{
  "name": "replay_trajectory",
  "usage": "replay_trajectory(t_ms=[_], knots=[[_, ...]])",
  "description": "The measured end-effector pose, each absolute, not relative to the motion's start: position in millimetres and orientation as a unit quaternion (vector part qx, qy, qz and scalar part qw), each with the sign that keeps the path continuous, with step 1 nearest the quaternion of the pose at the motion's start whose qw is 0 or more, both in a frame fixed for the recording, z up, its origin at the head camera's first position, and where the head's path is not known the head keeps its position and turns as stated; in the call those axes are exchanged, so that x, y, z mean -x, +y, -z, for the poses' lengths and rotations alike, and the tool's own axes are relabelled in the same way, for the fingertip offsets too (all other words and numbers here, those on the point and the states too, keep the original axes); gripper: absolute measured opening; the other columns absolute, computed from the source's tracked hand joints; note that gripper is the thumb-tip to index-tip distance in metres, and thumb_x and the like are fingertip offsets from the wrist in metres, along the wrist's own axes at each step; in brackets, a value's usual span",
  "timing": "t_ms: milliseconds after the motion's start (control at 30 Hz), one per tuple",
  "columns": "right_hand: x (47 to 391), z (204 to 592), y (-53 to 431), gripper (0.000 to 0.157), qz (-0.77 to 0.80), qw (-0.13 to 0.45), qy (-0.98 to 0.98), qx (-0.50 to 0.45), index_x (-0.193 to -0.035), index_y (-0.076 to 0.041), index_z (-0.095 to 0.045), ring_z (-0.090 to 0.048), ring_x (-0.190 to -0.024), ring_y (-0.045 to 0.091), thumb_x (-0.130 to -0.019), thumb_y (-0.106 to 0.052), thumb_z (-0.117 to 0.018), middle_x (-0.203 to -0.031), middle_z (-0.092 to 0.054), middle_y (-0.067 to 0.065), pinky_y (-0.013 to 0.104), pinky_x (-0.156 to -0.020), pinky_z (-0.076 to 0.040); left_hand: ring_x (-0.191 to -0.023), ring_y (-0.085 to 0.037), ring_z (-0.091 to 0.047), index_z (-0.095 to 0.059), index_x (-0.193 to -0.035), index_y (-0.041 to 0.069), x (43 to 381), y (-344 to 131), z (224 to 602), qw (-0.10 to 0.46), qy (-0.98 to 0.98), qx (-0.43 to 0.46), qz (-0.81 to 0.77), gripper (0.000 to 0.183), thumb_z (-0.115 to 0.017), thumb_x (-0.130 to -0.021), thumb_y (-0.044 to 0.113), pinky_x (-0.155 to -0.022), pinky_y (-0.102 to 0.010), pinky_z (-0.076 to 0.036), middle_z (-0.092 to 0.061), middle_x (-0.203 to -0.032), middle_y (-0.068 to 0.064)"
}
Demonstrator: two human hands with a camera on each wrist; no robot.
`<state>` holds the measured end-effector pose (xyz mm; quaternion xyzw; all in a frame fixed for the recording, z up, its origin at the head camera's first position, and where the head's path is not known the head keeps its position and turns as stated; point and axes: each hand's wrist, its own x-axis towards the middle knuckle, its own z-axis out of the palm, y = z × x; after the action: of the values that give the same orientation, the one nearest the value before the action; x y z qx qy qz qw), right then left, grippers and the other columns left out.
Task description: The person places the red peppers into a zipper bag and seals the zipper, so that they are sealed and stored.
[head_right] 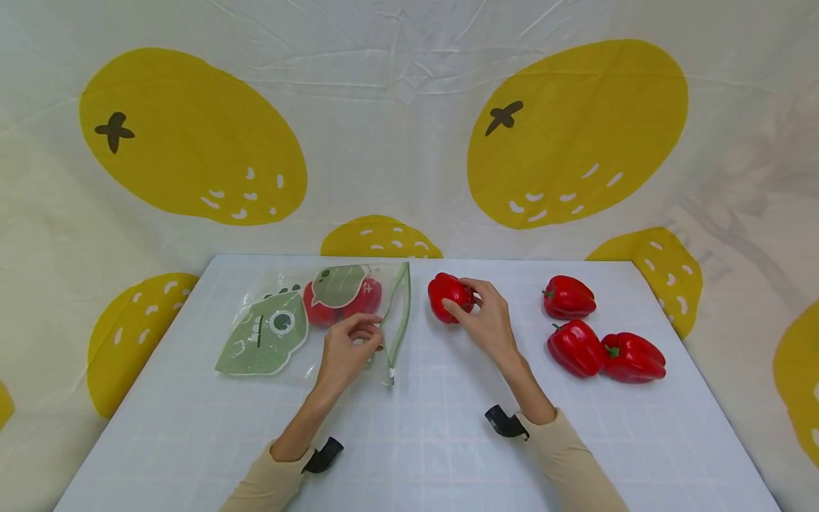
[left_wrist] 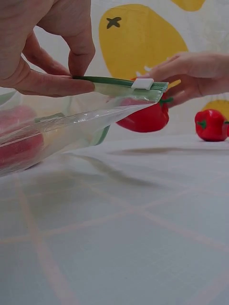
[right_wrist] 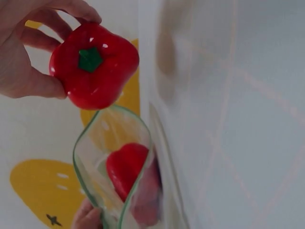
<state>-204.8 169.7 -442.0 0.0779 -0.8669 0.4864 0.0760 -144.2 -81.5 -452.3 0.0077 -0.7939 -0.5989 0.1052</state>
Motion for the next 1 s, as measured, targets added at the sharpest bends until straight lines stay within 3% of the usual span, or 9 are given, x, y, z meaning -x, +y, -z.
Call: replay_trajectory(t_ms=[767, 1000], knots=[[210, 450, 126, 0.060, -0.516, 0.027, -0.848, -0.115, -0.139, -0.007, -0.059, -0.054, -0.127, 0.033, -0.087, -0.026, -0.083, -0.139, -0.058, 0.014, 0.050, -0.102, -0.052, -0.072, -0.018, -0.070, -0.076, -0.100, 0.001, 143, -79, 451, 0.109, -0.795, -0.016, 0.596, 0.013, -0.073, -0.088, 0.001, -0.065, -0.018, -0.057, -0.072, -0.083, -0.007], [213, 452, 118, 0.057, -0.522, -0.004, -0.844, -0.123, -0.140, -0.009, -0.059, -0.054, -0.129, 0.033, -0.090, -0.028, -0.080, -0.141, -0.058, 0.013, 0.051, -0.104, -0.051, -0.079, -0.021, -0.070, -0.074, -0.103, -0.002, 143, -80, 451, 0.111, -0.794, -0.008, 0.598, 0.013, -0.073, -0.090, 0.001, -0.069, -0.021, -0.059, -0.075, -0.093, -0.010]])
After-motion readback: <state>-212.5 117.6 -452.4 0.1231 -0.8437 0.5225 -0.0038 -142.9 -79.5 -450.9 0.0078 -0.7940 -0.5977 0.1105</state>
